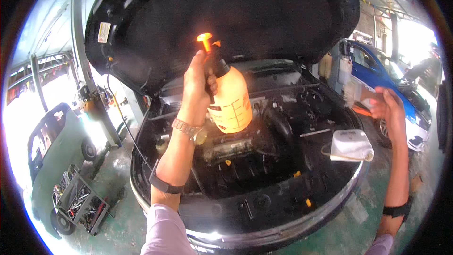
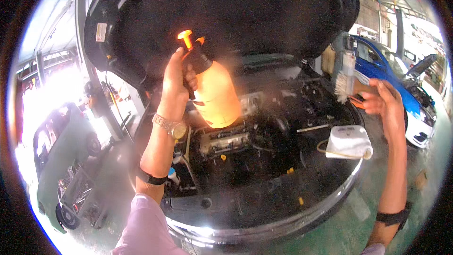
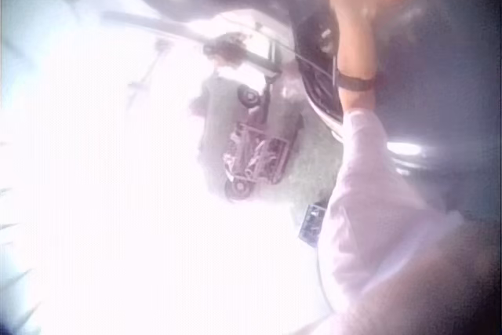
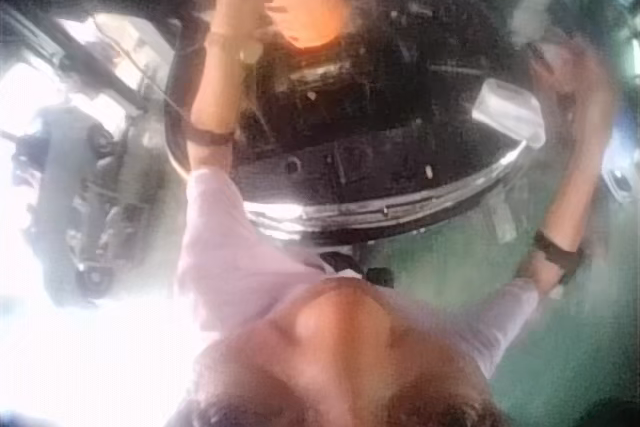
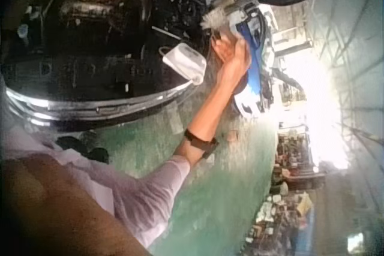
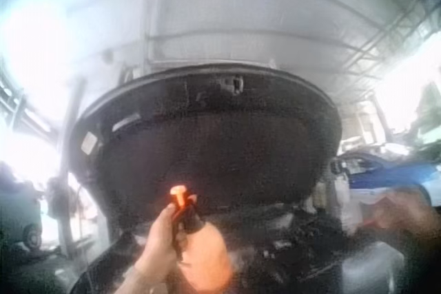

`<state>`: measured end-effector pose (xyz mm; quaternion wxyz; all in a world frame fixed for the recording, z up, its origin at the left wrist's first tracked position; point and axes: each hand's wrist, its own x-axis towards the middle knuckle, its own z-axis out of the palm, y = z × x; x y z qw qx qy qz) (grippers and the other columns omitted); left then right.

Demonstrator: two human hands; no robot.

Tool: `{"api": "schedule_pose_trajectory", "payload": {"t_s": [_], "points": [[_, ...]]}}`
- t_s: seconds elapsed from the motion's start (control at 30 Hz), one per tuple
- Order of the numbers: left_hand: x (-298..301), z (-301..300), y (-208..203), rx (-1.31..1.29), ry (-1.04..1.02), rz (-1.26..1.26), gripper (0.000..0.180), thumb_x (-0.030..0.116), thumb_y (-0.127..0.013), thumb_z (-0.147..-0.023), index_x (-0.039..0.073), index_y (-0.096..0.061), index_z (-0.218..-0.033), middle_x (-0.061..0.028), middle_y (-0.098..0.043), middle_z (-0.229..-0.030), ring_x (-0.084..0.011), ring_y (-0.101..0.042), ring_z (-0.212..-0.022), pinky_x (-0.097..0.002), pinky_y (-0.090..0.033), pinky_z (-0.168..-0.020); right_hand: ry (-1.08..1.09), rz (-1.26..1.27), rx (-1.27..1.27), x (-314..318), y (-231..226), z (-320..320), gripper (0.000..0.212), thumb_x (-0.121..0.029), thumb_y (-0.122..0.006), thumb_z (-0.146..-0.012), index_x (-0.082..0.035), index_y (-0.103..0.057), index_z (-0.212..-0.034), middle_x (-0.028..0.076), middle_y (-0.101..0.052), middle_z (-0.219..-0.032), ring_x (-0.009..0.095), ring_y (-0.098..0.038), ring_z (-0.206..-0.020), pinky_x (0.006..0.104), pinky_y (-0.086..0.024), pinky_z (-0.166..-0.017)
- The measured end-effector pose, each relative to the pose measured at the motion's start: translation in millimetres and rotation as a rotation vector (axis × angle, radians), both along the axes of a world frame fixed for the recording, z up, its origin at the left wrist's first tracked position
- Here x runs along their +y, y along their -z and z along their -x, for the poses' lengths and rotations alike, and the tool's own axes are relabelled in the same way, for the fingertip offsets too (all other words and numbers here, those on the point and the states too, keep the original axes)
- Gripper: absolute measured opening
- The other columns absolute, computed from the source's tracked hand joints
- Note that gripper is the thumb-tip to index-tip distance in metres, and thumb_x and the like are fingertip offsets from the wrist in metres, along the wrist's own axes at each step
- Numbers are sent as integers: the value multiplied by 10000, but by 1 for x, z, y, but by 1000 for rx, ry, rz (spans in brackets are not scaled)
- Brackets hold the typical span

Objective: The person sprays a cleaning solution onto the underside of a car's open hood and scrubs it with a brush. They then use a white container with a hose to rinse the hood while continuing to scrub. The task involves repeated spraying, scrubbing, and rinsing of the hood's surface.

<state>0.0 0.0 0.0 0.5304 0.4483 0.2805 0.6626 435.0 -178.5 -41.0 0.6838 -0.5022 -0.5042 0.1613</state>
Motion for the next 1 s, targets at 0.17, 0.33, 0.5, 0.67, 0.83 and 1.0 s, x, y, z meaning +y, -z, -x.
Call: {"api": "schedule_pose_trajectory", "payload": {"t_s": [0.17,0.33,0.5,0.67,0.83,1.0], "points": [[29,-36,-61,-15,-90,-156,299,382,-504,-913,115,-495,-779,23,-379,-516,-102,-337,-383,-275,-285,-379,-98,-11,-200,98,-64,4,388,-371,-518,-928,-29,-580,-1101,141,-650,-849,148,-633,-644,240,-500,-571],[50,-55,-99,-88,-44,-220,411,456,-552,-859,138,-422,-634,26,-379,-480,-107,-339,-391,-251,-274,-386,-275,-4,-237,182,-76,6,318,-313,-527,-930,-31,-586,-1065,128,-641,-852,156,-638,-609,262,-511,-539],[63,-92,-121,-70,-138,-270,395,434,-526,-875,132,-417,-646,18,-377,-478,-120,-356,-408,-249,-284,-401,-413,33,-289,236,-80,-2,308,-281,-517,-929,-20,-591,-1074,154,-640,-871,163,-633,-632,278,-518,-572],[73,-106,-122,-114,-155,-315,376,411,-531,-872,123,-432,-651,10,-376,-475,-141,-361,-424,-257,-308,-425,-462,49,-338,265,-73,-22,289,-256,-501,-941,-14,-591,-1072,135,-634,-861,148,-623,-630,273,-515,-579],[76,-119,-130,-131,-195,-336,361,411,-542,-870,113,-454,-686,0,-394,-494,-147,-375,-443,-262,-306,-427,-554,43,-328,287,-71,-34,288,-256,-504,-939,-28,-587,-1094,129,-635,-874,143,-631,-645,271,-502,-580],[83,-129,-140,-262,-339,-403,355,407,-557,-873,110,-463,-704,-12,-406,-513,-164,-383,-462,-280,-312,-454,-587,35,-310,305,-61,-37,278,-248,-510,-939,-28,-594,-1087,138,-640,-897,135,-633,-639,267,-505,-579]]}}
